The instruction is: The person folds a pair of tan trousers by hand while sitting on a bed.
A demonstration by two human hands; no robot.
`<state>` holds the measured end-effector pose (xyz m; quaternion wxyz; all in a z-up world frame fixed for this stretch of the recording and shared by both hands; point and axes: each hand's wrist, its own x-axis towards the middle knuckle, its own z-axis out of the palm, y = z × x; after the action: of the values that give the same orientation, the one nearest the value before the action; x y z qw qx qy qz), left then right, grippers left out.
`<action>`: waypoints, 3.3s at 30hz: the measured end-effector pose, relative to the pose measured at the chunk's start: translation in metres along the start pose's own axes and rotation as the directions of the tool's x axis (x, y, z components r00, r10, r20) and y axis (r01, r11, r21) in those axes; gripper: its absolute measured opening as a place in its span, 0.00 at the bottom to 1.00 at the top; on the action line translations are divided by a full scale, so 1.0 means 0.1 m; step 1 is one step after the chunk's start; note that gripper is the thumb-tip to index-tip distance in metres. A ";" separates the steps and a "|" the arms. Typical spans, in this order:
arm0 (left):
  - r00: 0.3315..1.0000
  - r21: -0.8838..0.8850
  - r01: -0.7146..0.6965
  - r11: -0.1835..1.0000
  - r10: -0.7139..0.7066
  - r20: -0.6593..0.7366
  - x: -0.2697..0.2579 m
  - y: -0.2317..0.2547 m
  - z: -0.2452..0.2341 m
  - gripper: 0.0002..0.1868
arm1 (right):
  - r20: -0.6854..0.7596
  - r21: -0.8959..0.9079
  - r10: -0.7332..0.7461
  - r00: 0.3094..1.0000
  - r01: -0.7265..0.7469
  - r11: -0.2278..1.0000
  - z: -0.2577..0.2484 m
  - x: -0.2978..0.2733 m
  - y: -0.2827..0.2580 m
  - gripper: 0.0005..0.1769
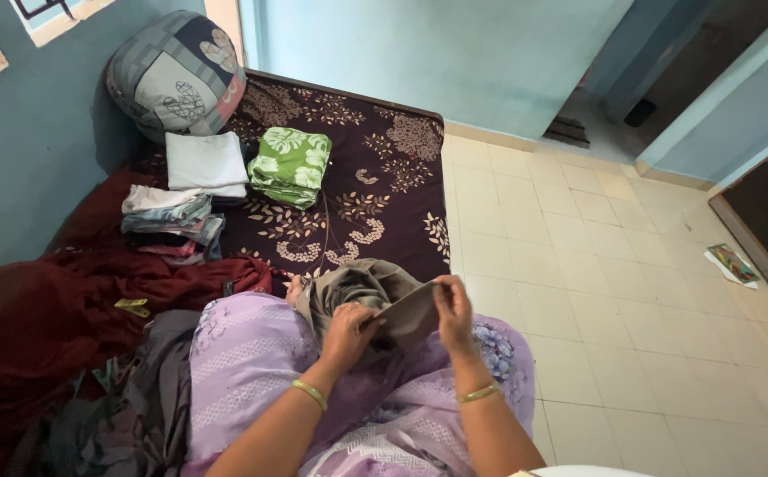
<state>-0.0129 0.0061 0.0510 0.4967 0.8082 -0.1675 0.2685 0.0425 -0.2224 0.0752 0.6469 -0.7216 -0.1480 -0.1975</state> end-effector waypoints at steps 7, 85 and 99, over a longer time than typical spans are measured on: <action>0.999 0.033 0.014 0.999 -0.012 -0.037 0.01 -0.04 -0.08 0.06 | -0.315 0.095 -0.092 0.944 0.128 0.987 -0.65 0.18 -0.55 0.08; 0.361 -0.370 0.786 0.496 -0.853 -0.378 -0.32 -1.07 0.65 0.64 | -0.416 -0.136 0.001 0.909 -0.063 0.989 -0.37 -0.30 0.03 0.11; 0.461 -0.949 0.306 -0.073 -0.861 0.215 0.79 -1.29 -0.40 0.22 | -0.132 -0.440 -0.020 0.991 -0.041 0.897 -0.48 0.10 -0.14 0.11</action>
<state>0.1091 0.0996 0.0204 0.9413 0.2420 0.2315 0.0435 0.0406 -0.2688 0.0964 0.4759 -0.8354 -0.0521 -0.2701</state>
